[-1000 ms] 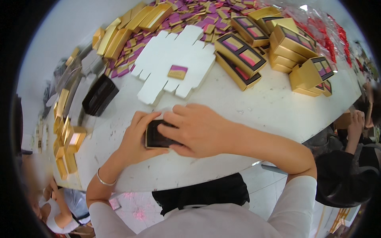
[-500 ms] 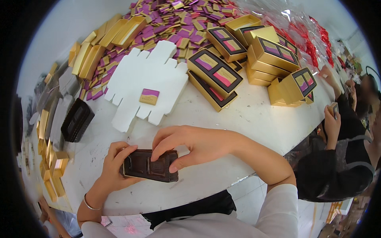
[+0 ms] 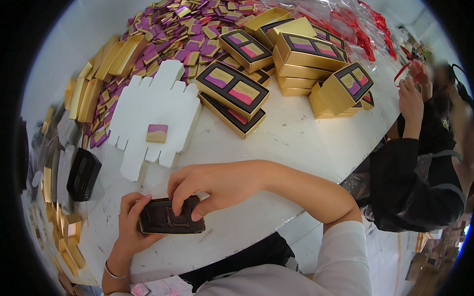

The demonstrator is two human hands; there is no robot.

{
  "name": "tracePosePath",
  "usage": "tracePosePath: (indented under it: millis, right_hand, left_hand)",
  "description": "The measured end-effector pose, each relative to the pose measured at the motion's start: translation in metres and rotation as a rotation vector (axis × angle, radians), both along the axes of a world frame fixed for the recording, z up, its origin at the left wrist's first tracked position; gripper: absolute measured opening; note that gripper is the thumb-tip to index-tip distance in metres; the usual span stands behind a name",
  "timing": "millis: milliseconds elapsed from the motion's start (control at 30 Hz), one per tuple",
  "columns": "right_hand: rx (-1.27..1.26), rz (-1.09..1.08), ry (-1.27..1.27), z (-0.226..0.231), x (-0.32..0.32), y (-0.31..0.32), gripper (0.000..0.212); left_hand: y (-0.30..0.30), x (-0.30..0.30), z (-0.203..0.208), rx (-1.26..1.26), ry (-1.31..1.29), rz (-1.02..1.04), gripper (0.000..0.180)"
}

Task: The person assembles small rectangular cosmetic compacts by placing a black plastic tray into a gold cardboard box, adding a purple and yellow paper insert, and closing the lid. The process is repeated for multiple units on a white table.

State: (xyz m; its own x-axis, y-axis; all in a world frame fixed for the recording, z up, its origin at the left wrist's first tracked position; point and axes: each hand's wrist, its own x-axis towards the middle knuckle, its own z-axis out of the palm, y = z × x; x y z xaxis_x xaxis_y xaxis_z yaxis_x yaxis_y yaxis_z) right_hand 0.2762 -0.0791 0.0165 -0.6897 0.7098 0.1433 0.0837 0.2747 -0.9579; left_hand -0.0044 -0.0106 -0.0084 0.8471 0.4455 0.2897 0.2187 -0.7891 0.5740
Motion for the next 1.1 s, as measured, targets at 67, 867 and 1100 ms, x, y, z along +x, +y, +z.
tracePosePath:
  millis: [67, 867, 1100]
  right_hand:
    - [-0.008, 0.003, -0.002, -0.002, -0.001, 0.001, 0.025]
    - [-0.026, -0.003, 0.019, -0.01, -0.003, 0.002, 0.023]
    - [0.091, 0.006, 0.014, -0.009, -0.001, -0.001, 0.023]
  left_hand:
    - [0.0, -0.001, -0.002, -0.005, 0.0, 0.005, 0.077]
    - [0.0, -0.005, -0.001, 0.037, 0.073, -0.015, 0.083]
    - [-0.001, -0.005, 0.002, 0.049, 0.069, -0.017, 0.082]
